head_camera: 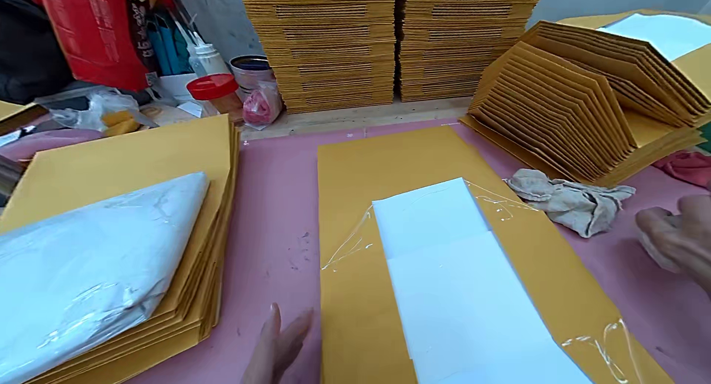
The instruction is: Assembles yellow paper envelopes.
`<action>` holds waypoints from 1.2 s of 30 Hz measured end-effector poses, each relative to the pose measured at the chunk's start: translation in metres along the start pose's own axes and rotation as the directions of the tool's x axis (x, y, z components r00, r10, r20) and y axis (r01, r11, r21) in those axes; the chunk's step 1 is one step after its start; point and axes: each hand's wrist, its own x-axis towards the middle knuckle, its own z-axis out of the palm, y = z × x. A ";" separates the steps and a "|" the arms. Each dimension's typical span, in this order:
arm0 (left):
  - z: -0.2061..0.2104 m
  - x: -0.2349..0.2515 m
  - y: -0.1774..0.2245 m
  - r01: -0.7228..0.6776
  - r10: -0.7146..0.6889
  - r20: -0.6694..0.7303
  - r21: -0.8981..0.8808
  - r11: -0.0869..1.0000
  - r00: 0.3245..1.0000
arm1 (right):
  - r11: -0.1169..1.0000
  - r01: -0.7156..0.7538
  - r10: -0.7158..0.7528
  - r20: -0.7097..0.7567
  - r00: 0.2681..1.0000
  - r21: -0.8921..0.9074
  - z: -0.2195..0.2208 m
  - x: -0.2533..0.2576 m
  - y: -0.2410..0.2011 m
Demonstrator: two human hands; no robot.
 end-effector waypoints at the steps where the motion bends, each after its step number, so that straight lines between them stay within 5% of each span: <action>1: -0.002 0.007 0.000 -0.012 0.013 -0.009 0.072 0.997 1.000 | 0.999 -0.025 0.025 0.026 0.999 0.032 -0.008 0.002 -0.008; 4: -0.009 0.033 -0.003 -0.059 0.057 0.016 0.251 0.966 0.998 | 0.999 0.011 -0.006 -0.131 0.991 0.034 0.005 0.003 -0.026; 11: -0.014 0.085 -0.018 -0.072 0.026 0.133 0.356 0.932 0.991 | 0.991 0.095 -0.110 -0.168 0.980 -0.098 -0.024 -0.003 -0.041; 14: -0.019 0.096 -0.023 -0.065 0.005 0.181 0.329 0.942 0.983 | 0.959 0.250 -0.216 -0.223 0.950 0.135 -0.093 -0.012 -0.012; 17: -0.019 0.105 -0.031 -0.053 -0.004 0.191 0.291 0.955 0.981 | 0.881 0.228 -0.098 -0.312 0.945 0.415 -0.133 0.004 0.001; 20: -0.013 0.114 -0.046 -0.090 0.050 0.157 0.257 0.962 0.986 | 0.689 0.343 -0.017 -0.459 0.888 0.638 -0.109 0.050 -0.004; 23: -0.009 0.120 -0.053 -0.104 0.072 0.134 0.254 0.962 0.988 | 0.461 0.283 -0.129 -0.252 0.959 0.841 -0.086 0.088 -0.016; 26: -0.009 0.121 -0.049 -0.079 0.040 0.154 0.256 0.963 0.987 | 0.230 0.154 -0.350 -0.066 0.935 0.961 -0.074 0.104 -0.027; 31: -0.008 0.114 -0.045 -0.119 0.092 0.107 0.287 0.951 0.990 | 0.261 0.207 -0.304 -0.123 0.945 0.943 -0.064 0.089 -0.035; 36: 0.005 0.101 -0.052 -0.184 0.185 0.008 0.158 0.970 0.983 | 0.217 0.450 -0.074 -0.445 0.892 0.866 -0.031 0.058 -0.051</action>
